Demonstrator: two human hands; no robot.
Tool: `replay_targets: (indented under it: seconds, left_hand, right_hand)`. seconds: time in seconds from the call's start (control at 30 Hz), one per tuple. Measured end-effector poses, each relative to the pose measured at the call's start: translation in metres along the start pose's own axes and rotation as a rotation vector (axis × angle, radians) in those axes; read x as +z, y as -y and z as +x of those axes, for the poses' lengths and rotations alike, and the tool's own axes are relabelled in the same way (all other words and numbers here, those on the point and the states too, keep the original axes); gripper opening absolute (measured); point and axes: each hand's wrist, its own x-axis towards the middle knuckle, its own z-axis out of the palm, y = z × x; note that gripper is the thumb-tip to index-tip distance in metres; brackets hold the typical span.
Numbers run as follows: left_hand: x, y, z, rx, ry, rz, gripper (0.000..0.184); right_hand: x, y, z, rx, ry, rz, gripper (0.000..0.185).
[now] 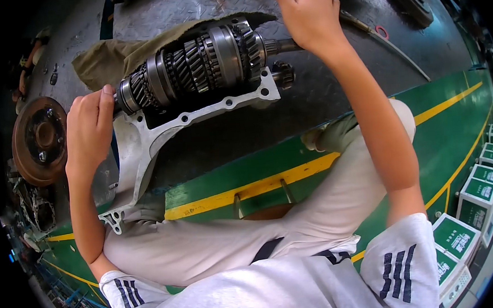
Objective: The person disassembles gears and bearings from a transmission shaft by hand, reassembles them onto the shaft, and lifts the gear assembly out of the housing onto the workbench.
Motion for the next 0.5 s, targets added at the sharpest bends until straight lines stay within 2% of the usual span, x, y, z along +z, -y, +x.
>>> replay_targets:
  seconds: [0.1, 0.13, 0.23, 0.33, 0.47, 0.5]
  left_hand:
    - [-0.002, -0.002, 0.001, -0.019, 0.027, 0.025, 0.045]
    - [-0.002, -0.001, 0.000, -0.023, 0.027, 0.025, 0.045]
    - [-0.002, -0.002, -0.001, -0.011, 0.003, 0.008, 0.045]
    - [-0.001, -0.002, -0.001, -0.012, -0.006, 0.018, 0.045]
    - [-0.003, -0.003, -0.001, -0.007, 0.007, 0.033, 0.045]
    - [-0.003, -0.004, 0.000, -0.025, 0.036, 0.043, 0.045]
  right_hand:
    - [-0.004, -0.003, -0.003, -0.015, 0.118, -0.013, 0.073]
    - [-0.004, -0.003, -0.005, -0.104, 0.088, -0.055, 0.069]
    - [-0.017, 0.003, -0.010, -0.136, 0.169, -0.056, 0.067]
    - [-0.010, -0.006, -0.017, -0.082, 0.090, 0.049, 0.070]
    - [-0.023, 0.004, -0.040, -0.050, 0.108, 0.020, 0.073]
    - [-0.023, 0.007, -0.046, -0.089, 0.028, -0.012, 0.073]
